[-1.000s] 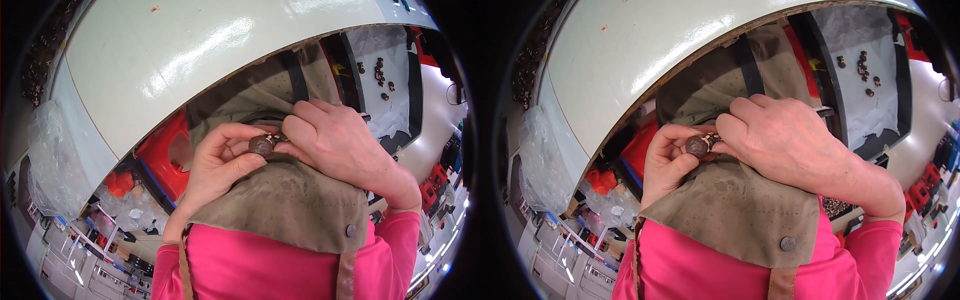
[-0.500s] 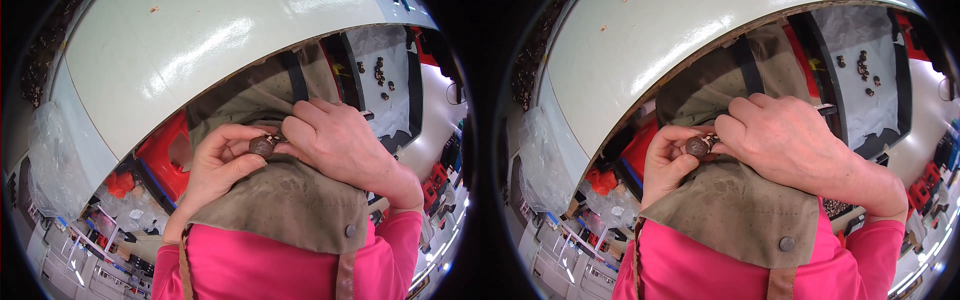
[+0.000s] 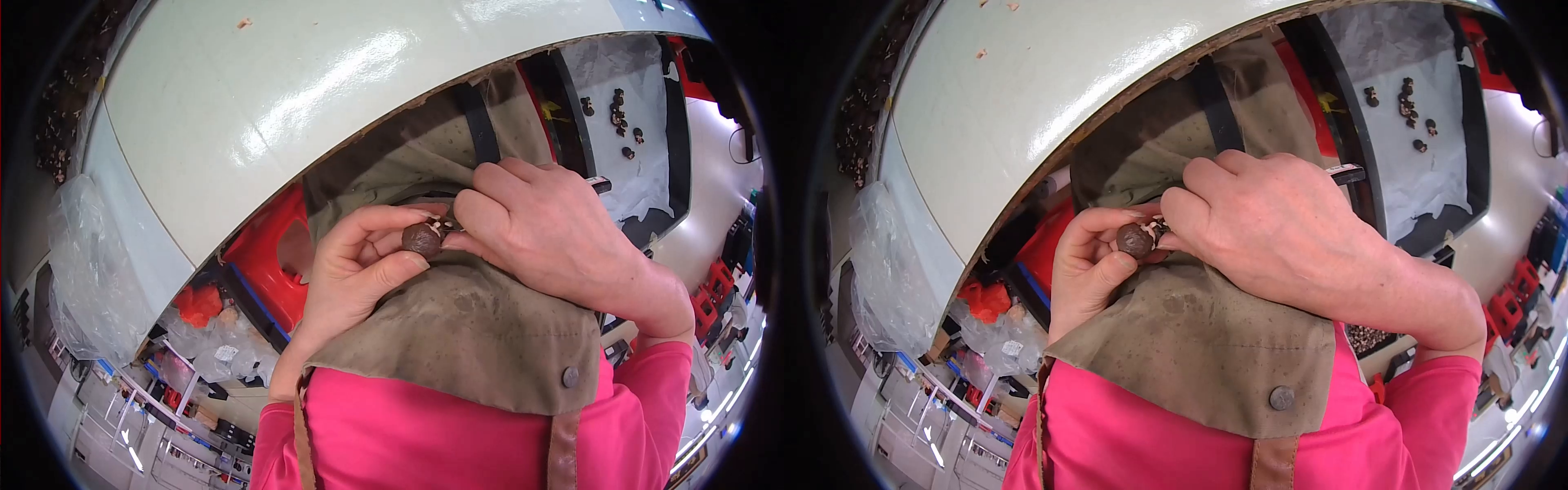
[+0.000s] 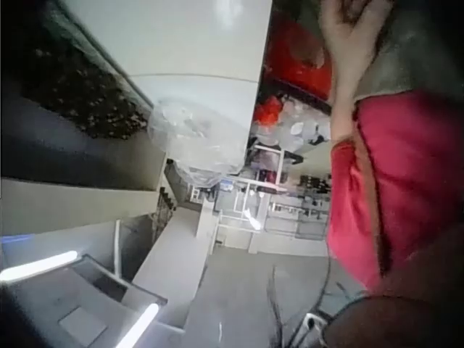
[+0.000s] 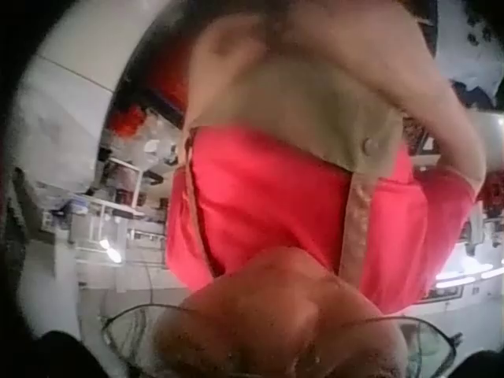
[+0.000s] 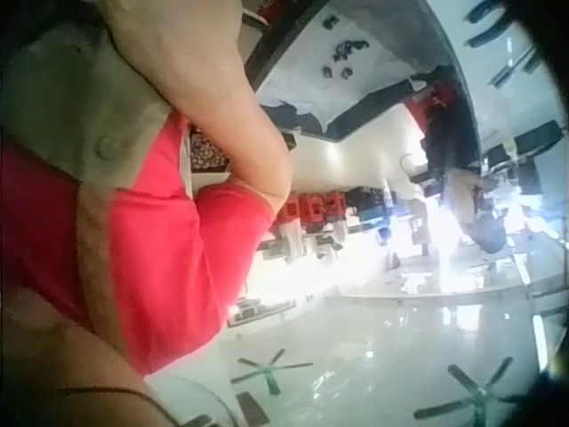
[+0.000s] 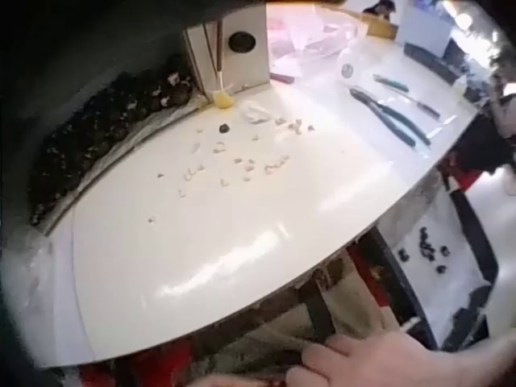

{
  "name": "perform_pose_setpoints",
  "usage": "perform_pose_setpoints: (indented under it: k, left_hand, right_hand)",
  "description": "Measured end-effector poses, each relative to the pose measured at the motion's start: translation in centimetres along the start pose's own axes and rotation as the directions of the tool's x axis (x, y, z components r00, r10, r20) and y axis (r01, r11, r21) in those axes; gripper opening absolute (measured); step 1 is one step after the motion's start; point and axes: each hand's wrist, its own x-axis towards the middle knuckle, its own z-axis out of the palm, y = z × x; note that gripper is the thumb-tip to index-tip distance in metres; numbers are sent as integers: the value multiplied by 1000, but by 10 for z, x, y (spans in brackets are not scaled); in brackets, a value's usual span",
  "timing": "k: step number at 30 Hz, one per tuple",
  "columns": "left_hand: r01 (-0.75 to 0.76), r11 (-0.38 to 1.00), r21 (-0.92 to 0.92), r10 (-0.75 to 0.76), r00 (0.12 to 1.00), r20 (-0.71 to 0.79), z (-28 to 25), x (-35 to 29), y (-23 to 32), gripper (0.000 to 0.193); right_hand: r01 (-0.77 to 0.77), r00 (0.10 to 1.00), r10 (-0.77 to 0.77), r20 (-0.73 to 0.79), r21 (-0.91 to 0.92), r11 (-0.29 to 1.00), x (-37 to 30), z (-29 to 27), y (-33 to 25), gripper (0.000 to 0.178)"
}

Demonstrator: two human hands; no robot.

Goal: Painting and detailing small toy figurines using a brush at a workbench.

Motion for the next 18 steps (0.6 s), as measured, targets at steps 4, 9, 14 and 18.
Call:
perform_pose_setpoints:
  k: [4,9,14,18]
  left_hand:
    - [12,1000,-16,-12,1000,-15,0,1,-1,33]
    - [6,1000,-13,-7,1000,-11,2,2,0,33]
    - [3,1000,-1,-3,1000,-12,3,2,0,33]
    - [22,1000,3,-22,999,-31,3,3,3,31]
  right_hand:
    - [26,1000,-26,1,-19,999,-2,-4,1,27]
    - [23,1000,-23,-9,-15,1000,-2,-5,2,27]
    - [15,1000,-15,-13,-17,1000,-2,-5,2,26]
    - [28,1000,-28,9,-11,1000,0,-5,3,26]
